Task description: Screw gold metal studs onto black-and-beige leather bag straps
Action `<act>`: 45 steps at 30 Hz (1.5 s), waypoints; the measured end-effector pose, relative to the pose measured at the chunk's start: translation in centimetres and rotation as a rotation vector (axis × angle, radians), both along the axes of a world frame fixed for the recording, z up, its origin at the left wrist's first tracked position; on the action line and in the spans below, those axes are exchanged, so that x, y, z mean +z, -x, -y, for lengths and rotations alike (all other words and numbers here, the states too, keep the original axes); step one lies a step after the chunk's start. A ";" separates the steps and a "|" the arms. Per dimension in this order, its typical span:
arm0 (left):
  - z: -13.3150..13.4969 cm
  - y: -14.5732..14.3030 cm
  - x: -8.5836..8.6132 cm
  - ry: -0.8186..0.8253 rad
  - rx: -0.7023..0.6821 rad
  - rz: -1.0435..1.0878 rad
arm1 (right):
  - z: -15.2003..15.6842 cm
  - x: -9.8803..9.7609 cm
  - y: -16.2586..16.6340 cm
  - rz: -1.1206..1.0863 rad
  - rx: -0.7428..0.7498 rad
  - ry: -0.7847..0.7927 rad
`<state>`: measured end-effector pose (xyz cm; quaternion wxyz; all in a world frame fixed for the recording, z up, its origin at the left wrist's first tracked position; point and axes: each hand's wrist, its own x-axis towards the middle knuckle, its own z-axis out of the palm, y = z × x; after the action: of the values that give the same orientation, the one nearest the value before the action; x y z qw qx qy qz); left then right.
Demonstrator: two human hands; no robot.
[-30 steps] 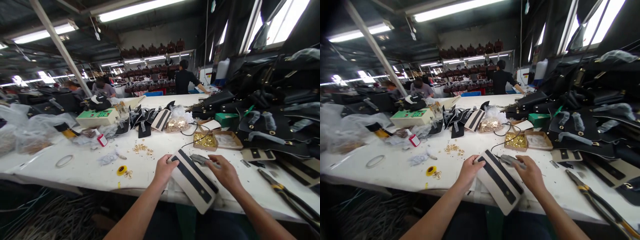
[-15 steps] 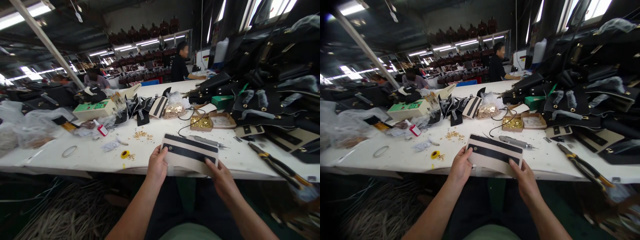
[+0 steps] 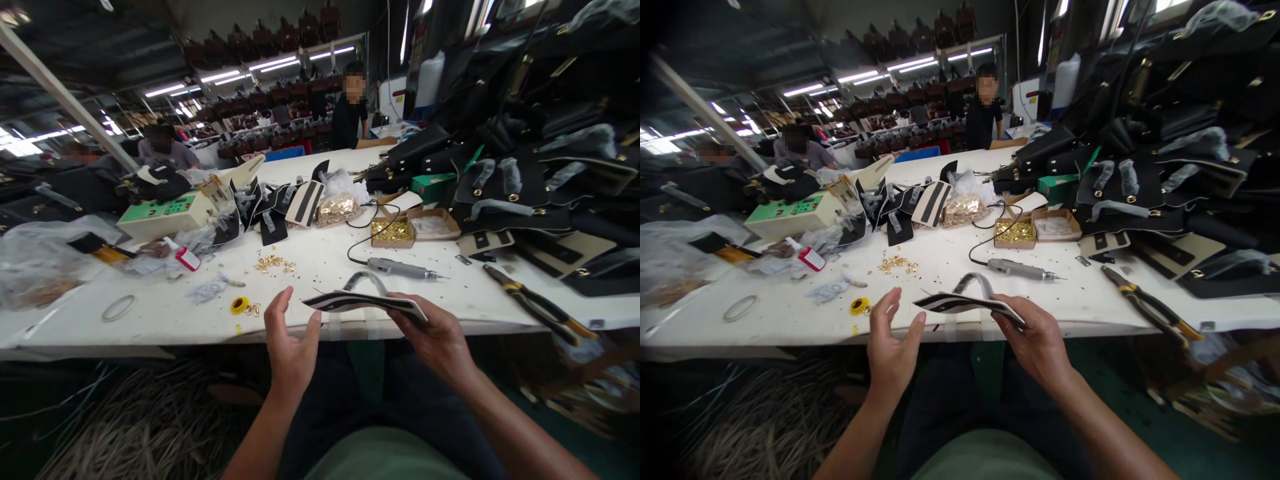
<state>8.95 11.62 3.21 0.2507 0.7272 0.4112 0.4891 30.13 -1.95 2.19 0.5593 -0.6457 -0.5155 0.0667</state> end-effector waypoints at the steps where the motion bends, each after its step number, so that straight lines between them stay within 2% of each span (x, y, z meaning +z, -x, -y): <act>1: 0.5 -0.1 0.9 -0.147 -0.022 -0.070 | 0.0 0.2 0.0 0.096 0.009 -0.015; 3: 1.6 -0.5 2.5 -0.375 -0.134 -0.156 | 0.0 0.8 0.0 0.249 0.050 -0.058; 5: 2.4 -1.2 3.7 -0.475 -0.289 -0.202 | -0.1 1.5 0.2 0.321 0.099 -0.094; 8: 2.8 -2.1 4.1 -0.477 -0.444 -0.228 | -0.2 2.2 0.6 0.337 0.125 -0.112; 12: 2.6 -2.3 3.6 -0.380 -0.531 -0.184 | -0.3 2.2 1.1 0.285 0.150 -0.110; 15: 2.3 -2.0 3.5 -0.325 -0.519 -0.177 | -0.5 2.2 1.3 0.173 0.173 -0.061; 21: 1.0 -1.4 3.0 -0.193 -0.255 -0.238 | -1.1 4.2 0.5 -0.381 0.071 0.111; 23: 0.6 -1.2 2.4 -0.132 -0.166 -0.254 | -1.3 5.0 -0.5 -0.500 -0.002 0.121; 25: 0.3 -1.0 1.8 -0.111 -0.136 -0.270 | -1.8 5.4 -1.5 -0.586 -0.029 0.129; 27: 0.3 -0.9 1.3 -0.173 -0.164 -0.299 | -2.4 5.5 -2.3 -0.691 0.001 0.126; 30: 0.7 -0.8 0.6 -0.301 -0.292 -0.398 | -3.4 5.7 -2.9 -0.841 0.056 0.099; 33: 1.4 -0.9 -0.1 -0.286 -0.425 -0.488 | -4.4 6.4 -2.7 -0.877 0.089 0.070; 37: 2.1 -1.4 -1.1 -0.166 -0.459 -0.384 | -5.3 8.0 -2.1 -0.883 0.166 0.043; 39: 2.2 -1.6 -1.4 -0.007 -0.452 -0.240 | -5.6 8.6 -1.9 -0.896 0.242 0.020; 42: 2.4 -2.2 -1.5 0.466 -0.409 0.056 | -5.5 8.5 -1.5 -0.830 0.298 -0.038; 45: 2.8 -2.9 -1.0 0.918 -0.351 0.401 | -4.7 7.1 -0.8 -0.549 0.140 -0.078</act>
<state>11.86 8.79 2.18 0.6952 0.4927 0.3990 0.3389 30.92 2.75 9.26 0.6964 -0.5442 -0.3905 0.2575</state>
